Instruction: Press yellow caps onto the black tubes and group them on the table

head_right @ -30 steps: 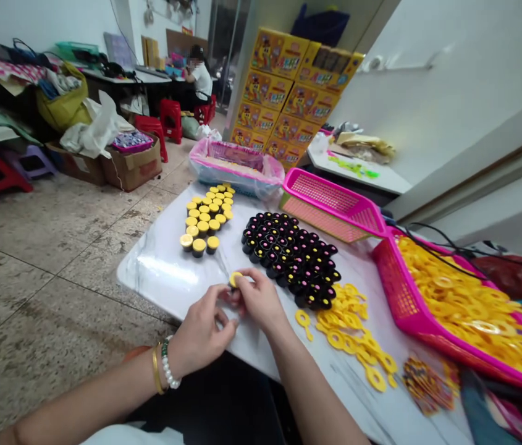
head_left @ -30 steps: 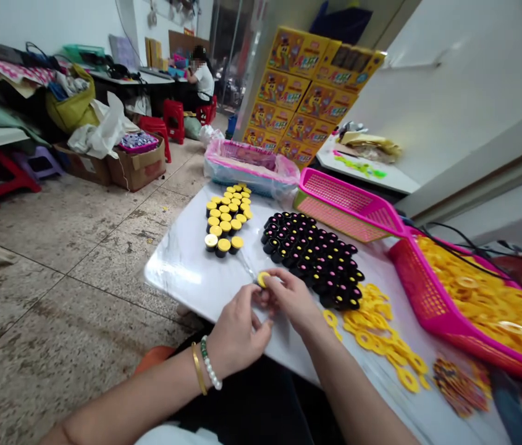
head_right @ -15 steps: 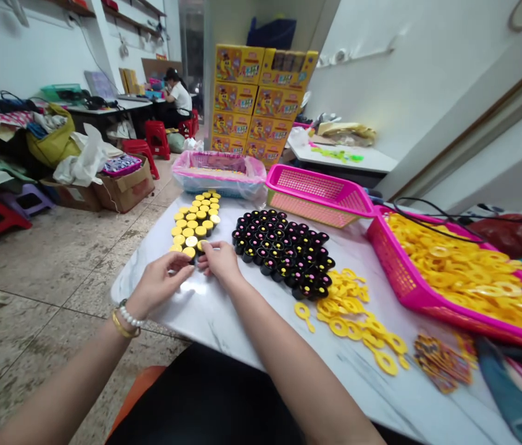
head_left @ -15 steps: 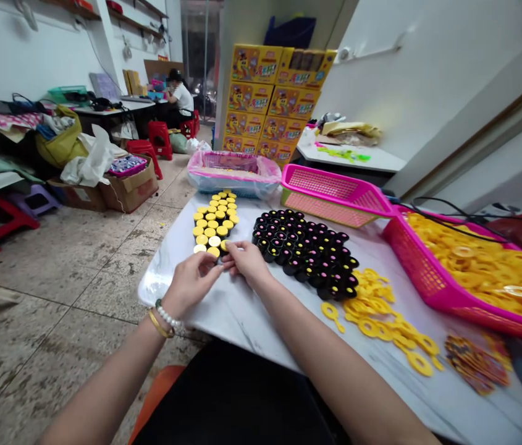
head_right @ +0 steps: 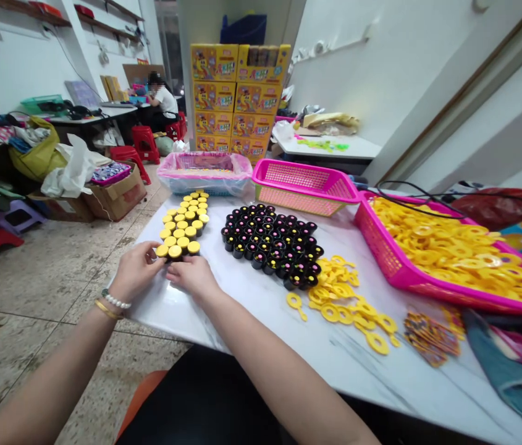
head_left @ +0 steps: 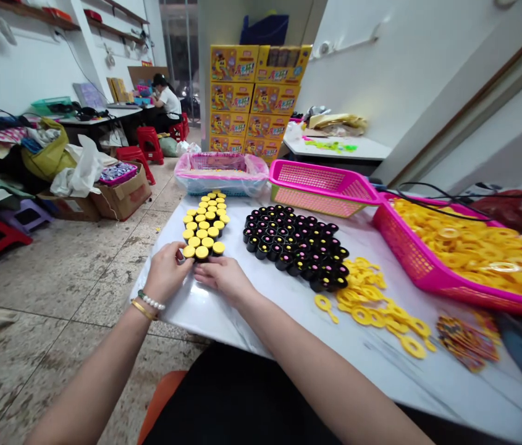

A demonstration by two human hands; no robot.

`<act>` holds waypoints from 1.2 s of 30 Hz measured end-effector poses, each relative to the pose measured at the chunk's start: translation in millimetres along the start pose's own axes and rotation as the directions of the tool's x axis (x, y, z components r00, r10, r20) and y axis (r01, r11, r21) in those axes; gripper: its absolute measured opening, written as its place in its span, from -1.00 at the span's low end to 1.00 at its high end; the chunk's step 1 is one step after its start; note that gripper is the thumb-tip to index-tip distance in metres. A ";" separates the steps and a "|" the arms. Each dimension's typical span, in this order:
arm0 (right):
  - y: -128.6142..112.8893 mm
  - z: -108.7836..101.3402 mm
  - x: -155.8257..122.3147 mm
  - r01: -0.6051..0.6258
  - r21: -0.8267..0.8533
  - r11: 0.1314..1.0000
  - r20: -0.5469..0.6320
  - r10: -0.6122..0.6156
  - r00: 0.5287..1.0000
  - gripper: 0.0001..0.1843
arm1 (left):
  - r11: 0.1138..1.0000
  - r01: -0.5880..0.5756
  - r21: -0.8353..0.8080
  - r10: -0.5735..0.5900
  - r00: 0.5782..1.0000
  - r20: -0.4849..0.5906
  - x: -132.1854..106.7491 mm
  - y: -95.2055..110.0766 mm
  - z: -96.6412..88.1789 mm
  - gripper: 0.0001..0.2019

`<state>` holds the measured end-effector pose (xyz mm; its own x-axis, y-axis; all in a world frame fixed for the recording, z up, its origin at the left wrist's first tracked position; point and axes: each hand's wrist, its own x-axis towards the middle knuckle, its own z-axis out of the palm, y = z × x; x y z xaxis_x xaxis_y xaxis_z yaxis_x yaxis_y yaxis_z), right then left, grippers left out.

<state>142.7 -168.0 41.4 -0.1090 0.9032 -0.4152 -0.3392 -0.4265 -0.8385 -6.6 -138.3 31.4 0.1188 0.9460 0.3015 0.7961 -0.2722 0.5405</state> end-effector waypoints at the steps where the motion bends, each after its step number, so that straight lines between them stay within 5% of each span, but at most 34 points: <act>1: -1.2 3.3 0.7 -0.002 0.020 1.000 0.018 0.002 1.000 -0.89 | 1.000 0.001 0.013 -0.001 1.000 -0.006 1.2 -1.4 -2.6 -0.73; 5: -2.1 -0.3 -15.7 -0.044 0.024 0.999 0.076 0.042 0.996 -0.91 | 0.998 -0.050 0.027 0.053 0.990 -0.130 1.8 0.2 -8.4 -0.56; 8: 6.4 -24.3 -49.2 -0.025 -0.099 0.995 0.126 0.037 0.991 -0.77 | 0.968 -0.237 0.087 0.251 0.944 -0.214 0.7 9.9 -2.2 -0.49; 11: 15.7 -66.2 -92.2 0.189 -0.407 0.894 0.071 -0.175 0.982 -0.74 | 0.886 -0.418 0.202 0.440 0.895 -0.073 -0.9 19.2 11.0 -0.34; 13: 18.4 -101.7 -118.3 0.291 -0.685 0.668 -0.041 -0.434 0.900 -0.76 | 0.829 -0.501 0.248 0.502 0.863 0.061 -1.8 21.4 20.3 -0.32; 17: 25.4 -171.5 -148.8 0.056 -0.997 0.058 -0.019 -0.845 0.534 -0.68 | 0.812 -0.502 0.299 0.510 0.858 0.058 -5.9 28.8 29.6 -0.30; 19: 33.4 -191.6 -153.5 -0.088 -0.989 -0.122 0.064 -0.873 0.484 -0.62 | 0.823 -0.488 0.291 0.514 0.858 -0.014 -10.4 43.9 29.4 -0.24; 21: 42.7 -196.1 -154.3 -0.127 -0.971 -0.204 0.115 -0.858 0.501 -0.60 | 0.822 -0.514 0.244 0.539 0.841 -0.046 -15.7 67.7 30.6 -0.30; 28: 58.8 -164.1 -152.1 0.122 -0.985 -0.124 0.169 -0.857 0.487 -0.78 | 0.711 -0.689 0.143 0.694 0.720 0.020 -4.0 145.1 73.9 -0.73; 31: 59.8 -163.4 -150.4 0.164 -0.983 -0.085 0.155 -0.864 0.480 -0.82 | 0.659 -0.738 0.145 0.737 0.672 0.067 11.8 152.1 93.9 -0.89; 36: 56.7 -168.1 -149.8 0.196 -0.981 0.004 0.096 -0.861 0.499 -0.95 | 0.676 -0.733 0.077 0.722 0.680 0.127 14.8 151.0 92.9 -0.94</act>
<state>296.9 -335.8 -3.2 0.1480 0.8225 0.5492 0.8933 0.1271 -0.4311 170.6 -149.1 44.5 0.7311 0.4687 0.4959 0.4970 -0.8637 0.0836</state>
